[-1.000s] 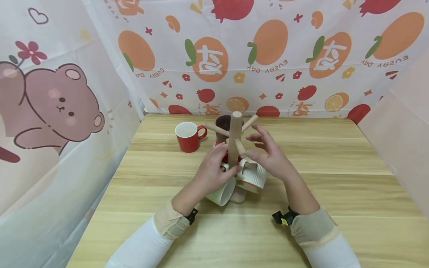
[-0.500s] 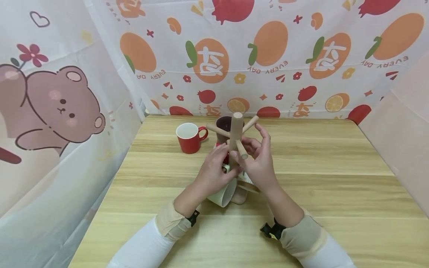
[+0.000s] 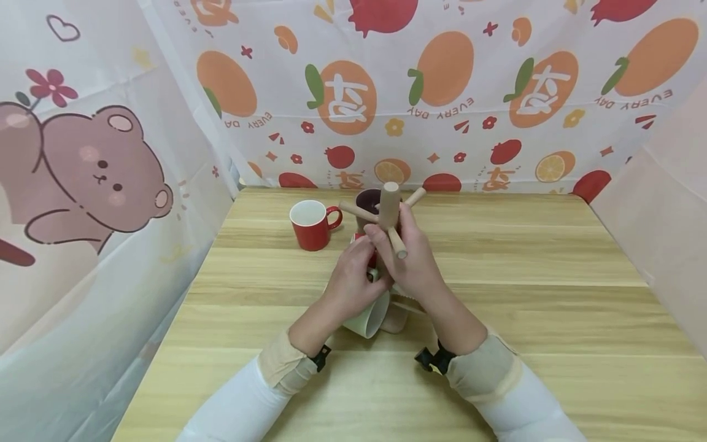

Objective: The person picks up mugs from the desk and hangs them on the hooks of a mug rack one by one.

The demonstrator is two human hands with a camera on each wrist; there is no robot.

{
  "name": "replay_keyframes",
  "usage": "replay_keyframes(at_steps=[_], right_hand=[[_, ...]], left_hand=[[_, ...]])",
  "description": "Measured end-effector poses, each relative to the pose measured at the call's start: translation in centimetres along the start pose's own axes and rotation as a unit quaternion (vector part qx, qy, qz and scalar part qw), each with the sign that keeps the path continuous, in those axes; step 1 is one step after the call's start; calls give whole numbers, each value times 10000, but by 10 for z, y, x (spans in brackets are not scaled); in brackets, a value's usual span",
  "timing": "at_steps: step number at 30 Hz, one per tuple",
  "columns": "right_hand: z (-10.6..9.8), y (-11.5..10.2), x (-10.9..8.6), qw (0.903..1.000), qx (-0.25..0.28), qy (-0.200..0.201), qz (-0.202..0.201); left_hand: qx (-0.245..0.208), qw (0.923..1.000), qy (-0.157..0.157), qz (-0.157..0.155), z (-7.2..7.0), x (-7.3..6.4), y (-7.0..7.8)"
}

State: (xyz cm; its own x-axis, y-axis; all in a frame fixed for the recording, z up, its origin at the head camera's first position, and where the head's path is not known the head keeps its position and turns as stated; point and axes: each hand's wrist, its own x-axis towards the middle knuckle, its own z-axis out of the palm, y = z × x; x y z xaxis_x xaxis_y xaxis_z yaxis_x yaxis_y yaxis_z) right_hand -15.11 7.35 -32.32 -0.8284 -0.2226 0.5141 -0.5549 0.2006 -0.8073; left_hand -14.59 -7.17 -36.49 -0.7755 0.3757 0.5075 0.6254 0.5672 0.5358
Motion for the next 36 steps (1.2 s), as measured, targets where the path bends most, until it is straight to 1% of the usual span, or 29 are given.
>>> replay_keyframes(at_steps=[2,6,8,11,15,21,24,29,32,36], right_hand=[[0,0,3,9997,-249,-15,21],[-1,0,6,9973,-696,-168,133],[-3,1,7,9963,-808,-252,173],[-5,1,8,9948,-964,-301,96],[-9,2,9,9950,-942,-323,-21],[-17,5,8,9972,-632,-352,183],[-20,5,6,9974,-643,-270,186],[-21,7,4,9978,-657,-98,28],[-20,9,3,9980,-629,-19,-59],[-20,12,0,9983,-585,-9,-19]], left_hand=[[7,10000,-12,-27,0,0,0],[-7,10000,1,-26,-1,0,1],[-40,10000,-7,-26,0,0,1],[-84,10000,19,-3,1,0,2],[-141,9998,79,102,4,1,4],[-45,9998,96,192,11,5,9],[-9,9999,42,145,13,6,12],[56,10000,-74,36,16,7,13],[30,9999,-113,-15,15,6,12],[59,9998,-176,-24,13,6,12]])
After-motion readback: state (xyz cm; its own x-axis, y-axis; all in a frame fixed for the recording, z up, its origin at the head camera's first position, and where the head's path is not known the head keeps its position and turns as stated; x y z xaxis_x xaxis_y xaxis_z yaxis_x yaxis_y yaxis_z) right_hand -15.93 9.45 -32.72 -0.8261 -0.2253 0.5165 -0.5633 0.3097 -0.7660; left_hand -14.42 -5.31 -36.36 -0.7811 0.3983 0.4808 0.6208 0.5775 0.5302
